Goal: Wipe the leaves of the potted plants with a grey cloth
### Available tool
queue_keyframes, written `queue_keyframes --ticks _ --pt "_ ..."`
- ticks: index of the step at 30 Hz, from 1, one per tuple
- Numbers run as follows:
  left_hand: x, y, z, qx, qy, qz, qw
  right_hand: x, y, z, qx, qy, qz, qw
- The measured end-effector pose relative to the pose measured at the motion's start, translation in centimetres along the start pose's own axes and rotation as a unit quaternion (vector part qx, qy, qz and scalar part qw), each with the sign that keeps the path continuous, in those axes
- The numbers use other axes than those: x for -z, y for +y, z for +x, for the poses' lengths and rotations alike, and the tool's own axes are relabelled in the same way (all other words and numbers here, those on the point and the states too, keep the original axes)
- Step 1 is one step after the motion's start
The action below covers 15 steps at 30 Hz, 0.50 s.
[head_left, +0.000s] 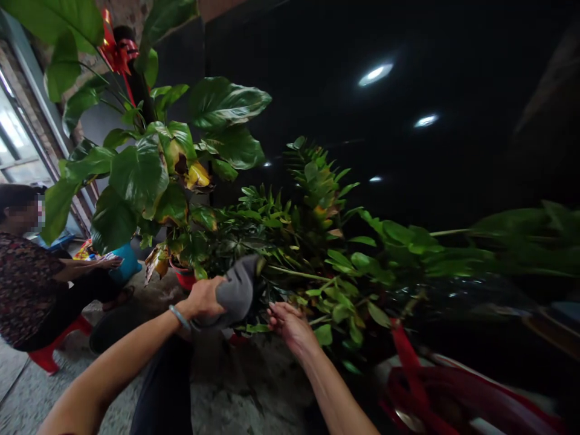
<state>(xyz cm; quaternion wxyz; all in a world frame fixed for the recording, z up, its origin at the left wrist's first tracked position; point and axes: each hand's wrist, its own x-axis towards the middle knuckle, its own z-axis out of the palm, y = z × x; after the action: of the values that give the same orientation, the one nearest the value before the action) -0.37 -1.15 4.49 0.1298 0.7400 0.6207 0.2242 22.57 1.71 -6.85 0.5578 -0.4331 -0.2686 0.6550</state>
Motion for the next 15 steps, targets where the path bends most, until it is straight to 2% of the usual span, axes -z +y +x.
queue_keyframes --ticks 1,2,3,6,8,9,11,13,14,15 --pt "0.0 -0.2 -0.7 -0.015 -0.007 -0.008 1.000 0.2 0.0 0.0 -0.002 0.009 0.004 1.000" --pt "0.6 0.0 -1.0 -0.029 0.010 -0.027 0.999 0.4 0.0 0.1 -0.002 0.011 0.010 1.000" --pt "1.6 0.4 -0.8 -0.040 0.051 -0.053 0.996 0.5 0.0 0.1 -0.003 0.004 0.012 1.000" --pt "5.3 2.6 2.0 -0.050 0.192 -0.102 0.975 0.1 -0.1 0.0 -0.007 -0.022 0.011 1.000" --pt "6.1 3.6 4.2 -0.030 0.238 -0.095 0.966 -0.4 0.0 0.0 -0.015 -0.024 0.008 1.000" --pt "5.6 3.7 4.9 -0.014 0.233 -0.083 0.969 -0.6 0.1 0.0 -0.021 -0.021 0.008 1.000" --pt "3.3 2.9 4.8 0.010 0.161 -0.051 0.986 -0.9 0.3 0.0 -0.033 -0.007 0.005 0.999" --pt "0.5 1.2 2.9 0.000 0.048 -0.020 0.999 -0.7 0.7 0.2 -0.039 0.010 -0.006 0.999" --pt "-0.6 0.3 1.7 -0.015 0.008 -0.016 1.000 -0.4 0.8 0.3 -0.040 0.020 -0.015 0.999" --pt "-1.2 -0.5 0.4 -0.020 -0.009 -0.017 1.000 -0.1 0.9 0.4 -0.041 0.030 -0.024 0.998"
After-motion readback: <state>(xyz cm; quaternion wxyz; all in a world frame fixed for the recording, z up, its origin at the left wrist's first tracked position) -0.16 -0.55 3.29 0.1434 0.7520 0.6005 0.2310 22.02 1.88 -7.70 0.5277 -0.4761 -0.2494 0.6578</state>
